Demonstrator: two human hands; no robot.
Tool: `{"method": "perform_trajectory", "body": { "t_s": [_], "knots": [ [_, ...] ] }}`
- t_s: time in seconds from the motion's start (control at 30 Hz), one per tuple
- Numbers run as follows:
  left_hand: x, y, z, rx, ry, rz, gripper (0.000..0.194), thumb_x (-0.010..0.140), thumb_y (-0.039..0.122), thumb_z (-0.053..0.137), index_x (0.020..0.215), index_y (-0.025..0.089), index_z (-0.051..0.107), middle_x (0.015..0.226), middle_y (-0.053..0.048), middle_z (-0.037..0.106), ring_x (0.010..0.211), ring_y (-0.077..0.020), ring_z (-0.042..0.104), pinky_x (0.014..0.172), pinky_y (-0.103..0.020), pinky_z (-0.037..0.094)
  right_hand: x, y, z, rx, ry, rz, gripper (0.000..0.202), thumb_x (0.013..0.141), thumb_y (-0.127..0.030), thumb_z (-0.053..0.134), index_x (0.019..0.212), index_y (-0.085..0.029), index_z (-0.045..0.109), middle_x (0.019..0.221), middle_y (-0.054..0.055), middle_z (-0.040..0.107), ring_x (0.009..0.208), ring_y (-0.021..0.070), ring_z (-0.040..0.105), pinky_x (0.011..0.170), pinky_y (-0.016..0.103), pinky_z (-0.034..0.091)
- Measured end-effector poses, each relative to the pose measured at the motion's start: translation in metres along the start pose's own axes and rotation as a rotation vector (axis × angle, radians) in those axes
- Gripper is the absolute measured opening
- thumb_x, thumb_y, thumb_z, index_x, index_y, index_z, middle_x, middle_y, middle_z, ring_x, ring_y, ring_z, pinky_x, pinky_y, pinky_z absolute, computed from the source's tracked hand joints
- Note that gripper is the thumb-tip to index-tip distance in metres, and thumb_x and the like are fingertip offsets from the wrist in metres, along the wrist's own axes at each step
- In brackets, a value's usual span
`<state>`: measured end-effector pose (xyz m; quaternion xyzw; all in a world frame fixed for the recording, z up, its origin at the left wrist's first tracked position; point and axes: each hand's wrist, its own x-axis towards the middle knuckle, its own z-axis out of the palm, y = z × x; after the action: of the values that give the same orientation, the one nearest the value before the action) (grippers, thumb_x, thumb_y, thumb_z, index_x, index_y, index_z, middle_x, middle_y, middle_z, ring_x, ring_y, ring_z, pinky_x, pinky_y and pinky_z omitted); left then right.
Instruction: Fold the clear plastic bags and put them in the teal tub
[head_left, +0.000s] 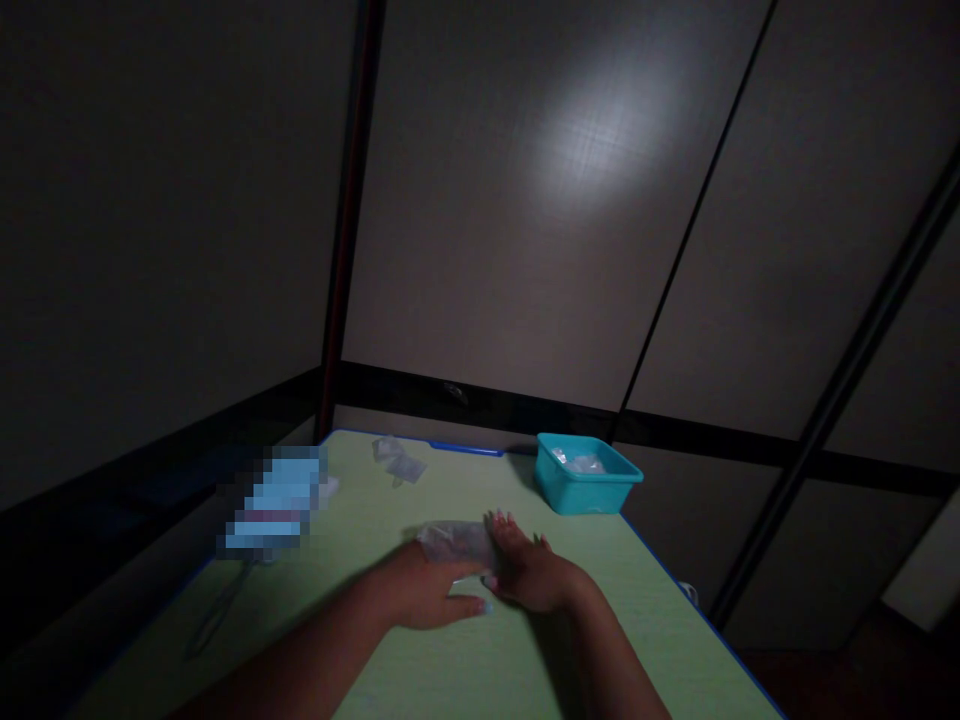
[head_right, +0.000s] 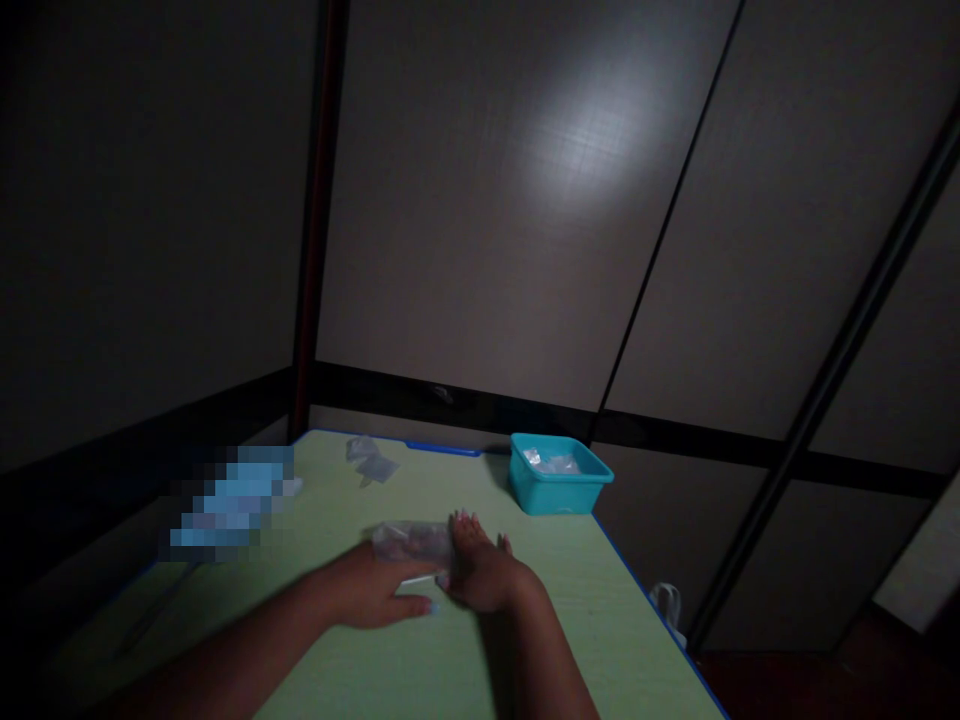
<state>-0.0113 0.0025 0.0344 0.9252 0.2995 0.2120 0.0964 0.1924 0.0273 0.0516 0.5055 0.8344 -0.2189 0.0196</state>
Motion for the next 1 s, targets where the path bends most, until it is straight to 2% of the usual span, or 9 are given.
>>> {"method": "perform_trajectory", "body": {
  "t_s": [0.13,0.27,0.43,0.53,0.63,0.7,0.8,0.9,1.0],
  "knots": [
    [0.0,-0.004,0.004,0.004,-0.021,-0.023,0.046,0.08,0.046,0.051,0.124,0.032,0.046,0.137,0.001,0.04,0.124,-0.0232,0.037,0.103,-0.037,0.03,0.0,0.0,0.002,-0.015,-0.025,-0.036,0.083,0.077,-0.032,0.046,0.139,-0.021,-0.008,0.146,0.006,-0.006,0.134,0.0219,-0.003,0.102,0.057,-0.001],
    [0.0,-0.008,0.008,-0.007,-0.012,-0.016,0.047,0.079,0.045,0.053,0.124,0.032,0.045,0.141,0.001,0.033,0.127,-0.0232,0.032,0.104,-0.038,0.028,0.003,-0.004,0.008,-0.023,-0.011,-0.05,0.075,0.081,-0.031,0.039,0.139,-0.021,-0.008,0.146,0.005,-0.008,0.134,0.0193,-0.004,0.101,0.058,-0.002],
    [0.0,-0.008,0.009,-0.003,-0.012,-0.03,0.046,0.079,0.046,0.053,0.122,0.032,0.048,0.139,0.001,0.037,0.125,-0.0238,0.036,0.103,-0.038,0.03,0.003,-0.002,0.008,-0.013,0.003,-0.016,0.074,0.082,-0.029,0.038,0.138,-0.022,-0.01,0.144,0.005,-0.015,0.133,0.0193,-0.011,0.1,0.059,-0.001],
    [0.0,-0.007,0.008,0.01,-0.009,-0.029,0.05,0.079,0.046,0.053,0.125,0.032,0.044,0.139,0.0,0.036,0.126,-0.0241,0.035,0.103,-0.038,0.03,0.0,-0.002,0.004,0.007,0.004,-0.033,0.075,0.082,-0.027,0.039,0.138,-0.024,-0.009,0.144,0.005,-0.015,0.133,0.02,-0.011,0.1,0.058,-0.001],
    [-0.001,-0.006,0.007,0.022,-0.013,-0.025,0.05,0.079,0.047,0.052,0.126,0.032,0.043,0.141,0.001,0.034,0.126,-0.0241,0.034,0.103,-0.038,0.03,-0.001,-0.003,0.001,0.019,-0.014,-0.077,0.071,0.084,-0.031,0.038,0.139,-0.023,-0.005,0.145,0.006,-0.012,0.133,0.0211,-0.009,0.101,0.057,0.001],
    [-0.001,-0.005,0.006,0.035,-0.006,-0.021,0.049,0.08,0.047,0.051,0.126,0.032,0.043,0.14,0.001,0.034,0.126,-0.0239,0.034,0.103,-0.037,0.03,0.0,-0.002,0.001,0.047,0.012,-0.081,0.065,0.087,-0.034,0.032,0.14,-0.022,-0.003,0.146,0.005,-0.009,0.134,0.02,-0.006,0.103,0.054,0.003],
    [-0.002,-0.005,0.006,0.053,-0.012,-0.023,0.052,0.08,0.049,0.049,0.128,0.032,0.041,0.14,0.0,0.035,0.126,-0.0238,0.034,0.103,-0.037,0.03,0.005,-0.001,0.005,0.07,0.118,0.01,0.055,0.09,-0.032,0.021,0.14,-0.026,0.0,0.147,0.002,-0.001,0.134,0.0186,-0.001,0.102,0.055,0.001],
    [-0.002,-0.008,0.009,0.059,-0.033,-0.065,0.052,0.08,0.053,0.046,0.127,0.03,0.044,0.138,-0.002,0.039,0.124,-0.0255,0.037,0.102,-0.039,0.031,0.011,0.002,0.011,0.003,0.2,0.096,0.054,0.089,-0.027,0.023,0.14,-0.032,0.005,0.147,-0.001,0.002,0.134,0.0194,0.001,0.099,0.06,-0.003],
    [-0.003,-0.009,0.011,0.053,-0.017,-0.082,0.051,0.08,0.055,0.046,0.124,0.029,0.048,0.135,-0.003,0.042,0.123,-0.0266,0.039,0.101,-0.04,0.032,0.013,0.003,0.016,-0.029,0.21,0.107,0.058,0.086,-0.025,0.028,0.139,-0.035,0.007,0.146,-0.002,0.001,0.134,0.0216,0.001,0.098,0.061,-0.002]
  ]
}}
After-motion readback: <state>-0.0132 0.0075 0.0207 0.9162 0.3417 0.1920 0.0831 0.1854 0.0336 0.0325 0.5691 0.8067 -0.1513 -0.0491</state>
